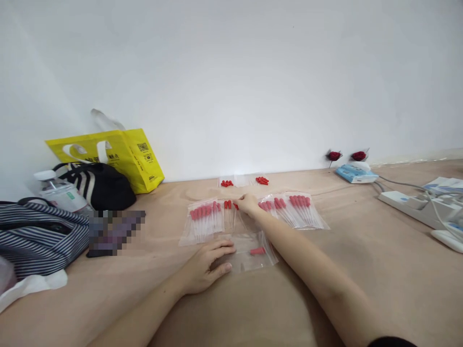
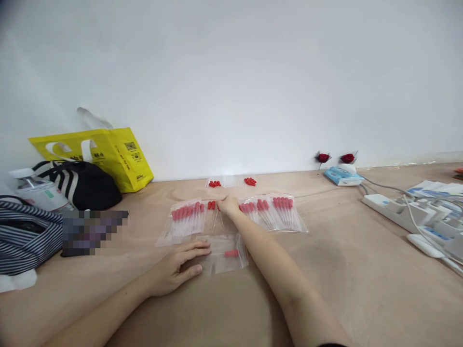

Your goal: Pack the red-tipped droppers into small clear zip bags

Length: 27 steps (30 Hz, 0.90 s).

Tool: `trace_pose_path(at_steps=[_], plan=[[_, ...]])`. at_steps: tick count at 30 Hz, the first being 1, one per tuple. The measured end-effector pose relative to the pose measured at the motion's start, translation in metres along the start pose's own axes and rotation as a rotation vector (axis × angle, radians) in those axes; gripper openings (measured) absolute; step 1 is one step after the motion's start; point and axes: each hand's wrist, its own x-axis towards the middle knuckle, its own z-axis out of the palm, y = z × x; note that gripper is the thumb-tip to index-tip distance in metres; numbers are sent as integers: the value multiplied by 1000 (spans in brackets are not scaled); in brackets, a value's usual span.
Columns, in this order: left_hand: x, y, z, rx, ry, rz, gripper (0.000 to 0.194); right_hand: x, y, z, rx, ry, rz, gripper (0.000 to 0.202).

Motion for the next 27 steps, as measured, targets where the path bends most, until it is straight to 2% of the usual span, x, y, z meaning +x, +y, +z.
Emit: trace_pose_path(at_steps=[2,5,9,12,18,23,27], plan=[[0,-1,0,-6,-13,1,34,-4,2,-14,116,13,8,24],[0,-3,1,-26,3,2,35,-15,10,-48,317,74,-13,22],[1,-4,3,-54,56,-21,22,-34,30,-93,521,130,-12,21],[2,-1,2,-65,70,-40,15,-53,48,-112,604,138,17,22],[2,4,-1,-84,55,-64,16,-85,69,-116,778,154,92,24],[3,4,-2,-71,40,-63,19,-102,64,-106,854,123,135,21],[3,4,-1,-19,34,-51,36,-114,59,-96,881,9,169,20]])
